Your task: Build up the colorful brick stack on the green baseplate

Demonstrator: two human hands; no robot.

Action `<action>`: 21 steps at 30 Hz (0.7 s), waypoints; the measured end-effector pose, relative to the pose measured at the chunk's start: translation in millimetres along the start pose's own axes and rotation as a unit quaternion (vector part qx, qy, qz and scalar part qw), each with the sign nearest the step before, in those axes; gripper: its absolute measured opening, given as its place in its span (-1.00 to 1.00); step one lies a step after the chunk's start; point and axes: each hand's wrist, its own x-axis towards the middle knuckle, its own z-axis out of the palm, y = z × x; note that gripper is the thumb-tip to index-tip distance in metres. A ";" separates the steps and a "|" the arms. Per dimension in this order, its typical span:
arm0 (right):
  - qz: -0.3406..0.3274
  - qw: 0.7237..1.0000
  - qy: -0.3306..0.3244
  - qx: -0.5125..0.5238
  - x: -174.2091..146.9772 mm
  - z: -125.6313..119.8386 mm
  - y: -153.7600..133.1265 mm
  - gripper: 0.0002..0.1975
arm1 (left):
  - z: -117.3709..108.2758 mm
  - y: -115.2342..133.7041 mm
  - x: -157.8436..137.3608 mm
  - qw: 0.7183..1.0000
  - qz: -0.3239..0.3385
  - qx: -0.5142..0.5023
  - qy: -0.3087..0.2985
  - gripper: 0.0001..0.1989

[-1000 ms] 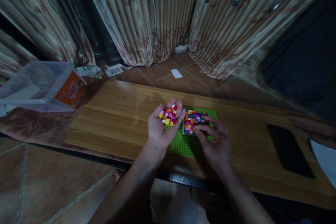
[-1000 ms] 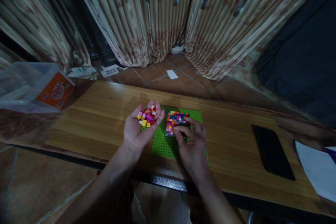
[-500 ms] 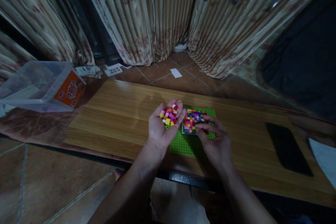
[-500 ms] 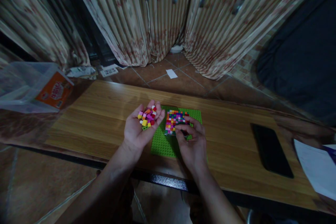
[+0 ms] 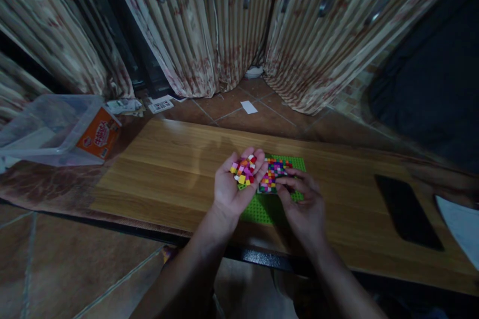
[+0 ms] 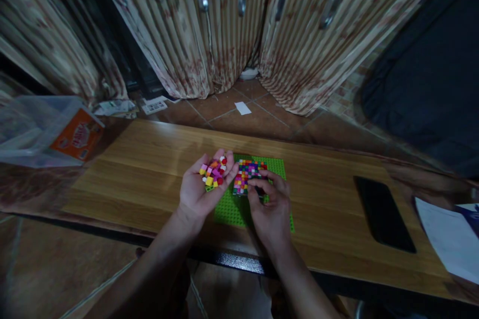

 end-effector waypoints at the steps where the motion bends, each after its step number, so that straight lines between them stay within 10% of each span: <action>1: -0.014 1.000 0.013 0.002 0.0 -1.0 -2.5 -0.89 | 0.7 -0.9 -0.7 1.000 -0.005 0.003 -0.001 -0.72; 11: -0.129 0.990 -0.011 -0.053 14.4 -5.3 -19.0 -0.76 | 3.2 -12.5 -3.4 0.996 -0.085 0.023 -0.026 -0.69; 21: -0.100 0.992 -0.026 -0.065 21.5 -1.1 -17.7 -0.80 | -1.2 -17.5 -1.7 0.993 -0.112 0.025 -0.035 -0.63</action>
